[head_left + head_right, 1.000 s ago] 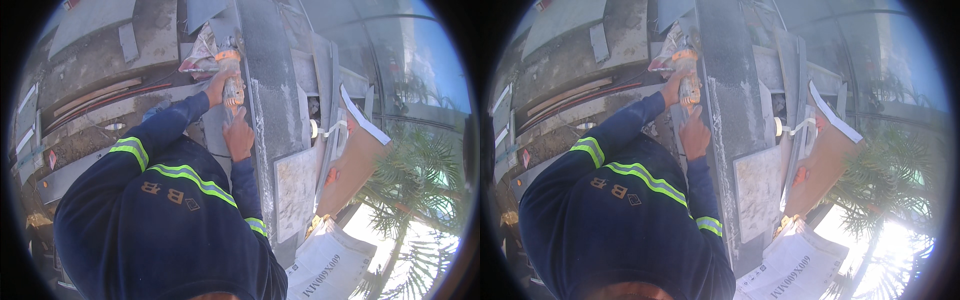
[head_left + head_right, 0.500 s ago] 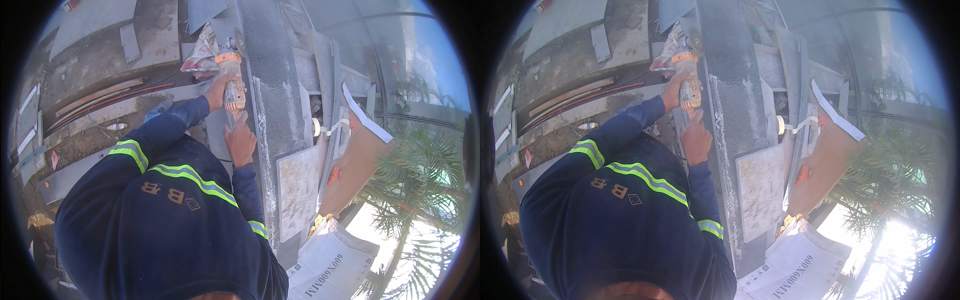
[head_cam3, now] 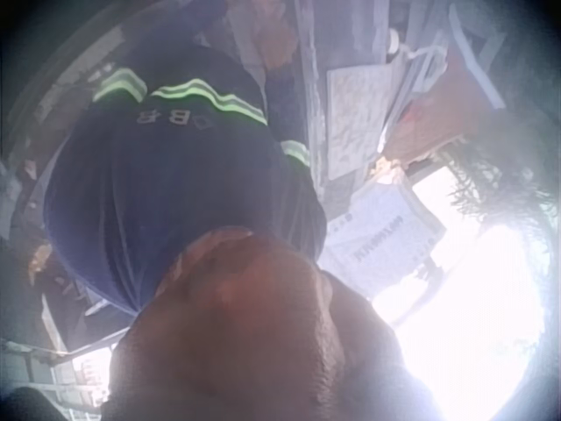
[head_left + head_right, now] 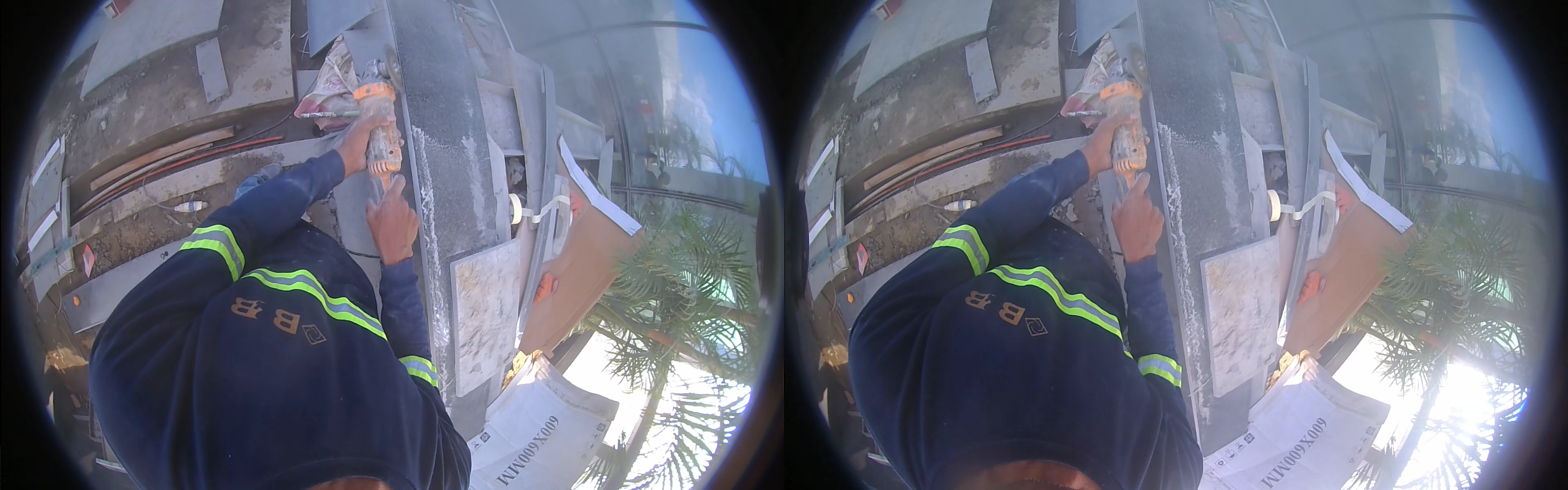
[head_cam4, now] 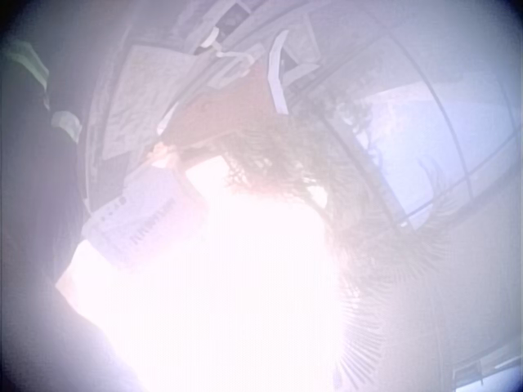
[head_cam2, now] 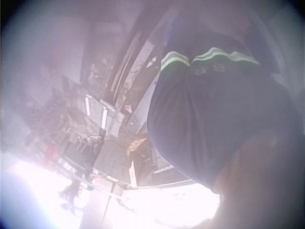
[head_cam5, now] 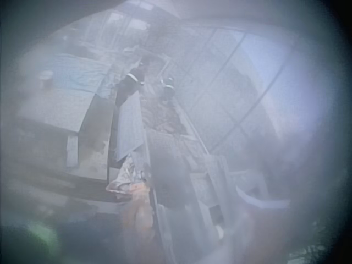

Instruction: The person picks up an angle grinder and cuts a large rectangular tile placed on a makeshift work surface. The cut is performed continuously along one edge, generating dust and debris.

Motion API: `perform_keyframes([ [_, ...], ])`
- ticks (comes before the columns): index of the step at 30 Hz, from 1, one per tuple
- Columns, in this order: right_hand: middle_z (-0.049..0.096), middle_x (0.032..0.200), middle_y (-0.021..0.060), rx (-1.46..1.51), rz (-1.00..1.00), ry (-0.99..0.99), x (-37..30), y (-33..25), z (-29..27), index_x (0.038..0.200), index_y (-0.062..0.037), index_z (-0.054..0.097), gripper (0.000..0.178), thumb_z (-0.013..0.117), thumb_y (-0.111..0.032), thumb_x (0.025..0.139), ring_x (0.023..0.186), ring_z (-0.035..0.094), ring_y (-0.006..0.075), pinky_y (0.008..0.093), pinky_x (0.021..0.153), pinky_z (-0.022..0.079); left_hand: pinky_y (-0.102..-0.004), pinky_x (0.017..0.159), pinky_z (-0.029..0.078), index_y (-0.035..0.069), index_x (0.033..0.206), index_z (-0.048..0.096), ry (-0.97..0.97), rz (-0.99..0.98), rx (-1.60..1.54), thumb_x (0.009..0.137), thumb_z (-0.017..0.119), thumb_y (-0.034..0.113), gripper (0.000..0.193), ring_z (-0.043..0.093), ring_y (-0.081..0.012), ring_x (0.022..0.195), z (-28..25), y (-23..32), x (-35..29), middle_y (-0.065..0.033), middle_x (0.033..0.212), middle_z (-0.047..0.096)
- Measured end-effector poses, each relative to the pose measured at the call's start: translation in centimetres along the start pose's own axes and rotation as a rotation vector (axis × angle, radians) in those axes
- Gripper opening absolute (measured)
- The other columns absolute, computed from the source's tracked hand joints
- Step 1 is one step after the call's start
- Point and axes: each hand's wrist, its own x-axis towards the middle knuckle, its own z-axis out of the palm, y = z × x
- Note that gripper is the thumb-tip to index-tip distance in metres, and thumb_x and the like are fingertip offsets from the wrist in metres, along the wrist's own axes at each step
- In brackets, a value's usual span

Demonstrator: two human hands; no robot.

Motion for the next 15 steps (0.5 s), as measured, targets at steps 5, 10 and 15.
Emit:
perform_keyframes([
  [5, 0.07, 0.081, 0.0193, -0.049, -0.018, 0.056, 0.3, -0.1, 0.3, 0.132, 0.0056, 0.04, 0.07, 0.077, -0.026, 0.082, 0.07, 0.071, 0.0377, 0.0455, 0.06, 0.057, -0.0463, 0.072, 0.061, 0.004, 0.111, 0.054, -0.019, -0.023, 0.009, 0.087, 0.071, 0.026, 0.036, 0.07, -0.0292, 0.085, -0.3, 0.3, 0.7, -0.0153, 0.094, 0.065],
  [10, 0.07, 0.082, 0.021, -0.033, 0.005, 0.029, 0.1, -0.2, 0.2, 0.132, 0.0052, 0.04, 0.07, 0.076, -0.028, 0.083, 0.072, 0.071, 0.039, 0.0464, 0.061, 0.057, -0.0461, 0.073, 0.061, 0.004, 0.111, 0.054, -0.021, -0.04, -0.001, 0.086, 0.071, 0.025, 0.037, 0.07, -0.0294, 0.086, -0.3, 0.3, 0.5, -0.0155, 0.095, 0.065],
  [15, 0.07, 0.084, 0.025, 0.001, 0.022, -0.013, -0.8, -0.2, -0.2, 0.136, 0.0067, 0.038, 0.075, 0.075, -0.03, 0.082, 0.075, 0.07, 0.0417, 0.0483, 0.064, 0.056, -0.0462, 0.072, 0.06, 0.005, 0.11, 0.055, 0.036, -0.028, 0.003, 0.086, 0.072, 0.025, 0.036, 0.07, -0.029, 0.085, 0.4, -0.1, -0.9, -0.0149, 0.094, 0.065],
])
